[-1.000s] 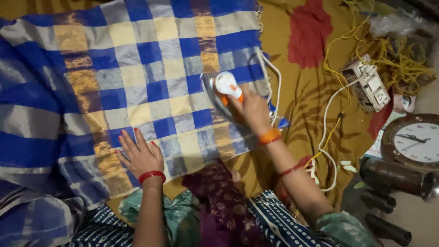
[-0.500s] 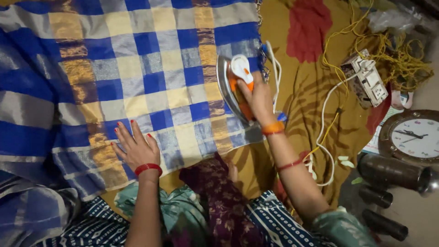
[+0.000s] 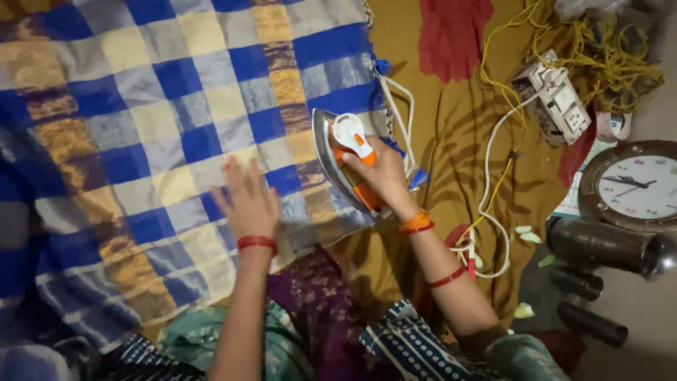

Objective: Ironing a blue and white checkered saree on a floor surface.

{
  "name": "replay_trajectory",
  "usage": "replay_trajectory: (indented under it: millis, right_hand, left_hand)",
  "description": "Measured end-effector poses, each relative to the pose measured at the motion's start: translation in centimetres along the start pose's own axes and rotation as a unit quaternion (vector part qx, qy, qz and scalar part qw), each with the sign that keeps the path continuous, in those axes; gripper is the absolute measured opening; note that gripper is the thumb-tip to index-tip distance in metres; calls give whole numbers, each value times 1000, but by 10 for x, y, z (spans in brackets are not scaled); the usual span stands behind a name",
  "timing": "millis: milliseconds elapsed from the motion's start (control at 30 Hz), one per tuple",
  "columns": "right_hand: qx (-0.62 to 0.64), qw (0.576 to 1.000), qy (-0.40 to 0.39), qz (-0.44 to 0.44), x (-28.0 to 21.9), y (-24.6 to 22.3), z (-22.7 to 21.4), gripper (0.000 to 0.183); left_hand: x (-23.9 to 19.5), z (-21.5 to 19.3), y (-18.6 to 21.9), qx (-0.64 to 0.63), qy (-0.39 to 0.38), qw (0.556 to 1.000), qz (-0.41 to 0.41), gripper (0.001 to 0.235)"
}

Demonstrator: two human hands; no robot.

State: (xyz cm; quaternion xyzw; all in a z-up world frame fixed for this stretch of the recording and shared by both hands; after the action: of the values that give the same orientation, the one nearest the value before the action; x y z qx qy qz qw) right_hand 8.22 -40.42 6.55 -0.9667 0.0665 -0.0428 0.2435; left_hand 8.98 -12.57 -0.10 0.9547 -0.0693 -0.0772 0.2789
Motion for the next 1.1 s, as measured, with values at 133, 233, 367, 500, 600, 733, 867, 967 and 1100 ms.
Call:
replay_trajectory:
  millis: [133,233,367,500,600,733,867,967,1100]
  right_hand:
    - [167,979,-69,92,30,-17,-4,36]
    - [307,906,-153,247,42,-5,9,31]
    - [429,855,-82,280,57,21,5,28]
    - [519,820,23,241,84,67,-30,29]
    - [416,878,72,228,113,66,-82,34]
    - [288,922,154,210,154,125,-111,36]
    - [384,883,212,165,187,188,-105,34]
    - [505,810,251,161,195,196,-93,38]
    - [555,754,299,183,173,175,-75,48]
  left_hand:
    - [15,39,39,-37,-27,998,35,74]
    - [19,47,50,-13,-42,998,41,74]
    - [16,47,44,42,-60,997,26,72]
    - [17,51,45,71,-71,995,29,71]
    - [18,55,43,69,-72,995,31,70]
    - [21,51,46,41,-75,996,26,70]
    - [21,50,45,17,-71,997,9,71]
    - [20,54,44,23,-67,997,9,71]
    - [17,51,45,34,-56,998,16,69]
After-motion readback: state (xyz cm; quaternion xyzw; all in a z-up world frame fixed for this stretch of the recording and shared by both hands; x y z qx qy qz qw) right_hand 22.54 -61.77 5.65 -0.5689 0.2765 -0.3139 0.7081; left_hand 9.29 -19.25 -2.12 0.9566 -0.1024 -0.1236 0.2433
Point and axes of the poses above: each hand's wrist, its own x-axis towards the middle knuckle, its own z-axis out of the palm, y = z × x, the point moved 7 cm from there along x, towards the middle knuckle, and after that the axes turned 10 degrees about -x, right-handed, at the moved point
